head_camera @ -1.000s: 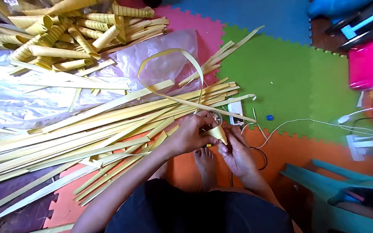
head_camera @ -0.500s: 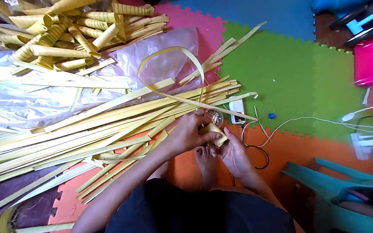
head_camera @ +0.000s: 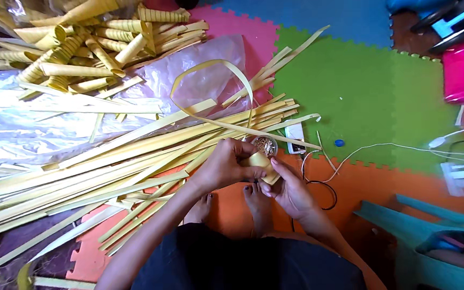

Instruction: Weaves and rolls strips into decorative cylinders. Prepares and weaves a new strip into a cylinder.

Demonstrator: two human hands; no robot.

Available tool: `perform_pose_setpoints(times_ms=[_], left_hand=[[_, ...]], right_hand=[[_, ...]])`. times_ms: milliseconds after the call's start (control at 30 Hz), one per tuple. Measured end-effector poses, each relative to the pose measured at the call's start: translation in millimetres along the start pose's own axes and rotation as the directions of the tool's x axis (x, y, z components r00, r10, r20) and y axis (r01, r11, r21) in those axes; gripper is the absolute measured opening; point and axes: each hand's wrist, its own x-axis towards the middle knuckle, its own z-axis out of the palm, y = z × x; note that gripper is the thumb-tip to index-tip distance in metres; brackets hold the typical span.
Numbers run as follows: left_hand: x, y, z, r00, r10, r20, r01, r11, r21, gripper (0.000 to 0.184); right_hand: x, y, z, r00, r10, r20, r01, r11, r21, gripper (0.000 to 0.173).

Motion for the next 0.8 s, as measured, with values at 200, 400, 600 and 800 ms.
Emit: perform_pose_setpoints(times_ms=[200, 400, 600, 800], left_hand=[[-3, -1, -6, 0.999, 0.039, 0.014, -0.039, 0.999, -0.008, 0.013], [-1, 0, -12, 0.997, 0.031, 0.077, -0.026, 0.998, -0.064, 0.017], [0, -6, -17, 0.995, 0.054, 0.08, -0.044, 0.991, -0.13, 0.016], [1, -11, -20, 0.988, 0.027, 0.151, -0.002, 0.987, -0.163, 0.011]], right_hand=[[4, -1, -6, 0.982, 0.007, 0.187, -0.022, 0.997, 0.078, 0.029], [7, -8, -10, 0.924, 0.23, 0.306, -0.337, 0.867, 0.368, 0.036], [12, 16, -15, 0.821, -0.519, 0.239, 0.567, 0.691, -0.448, 0.039], [8, 4, -13, 0.97, 0.056, 0.238, -0.107, 0.972, 0.208, 0.034]])
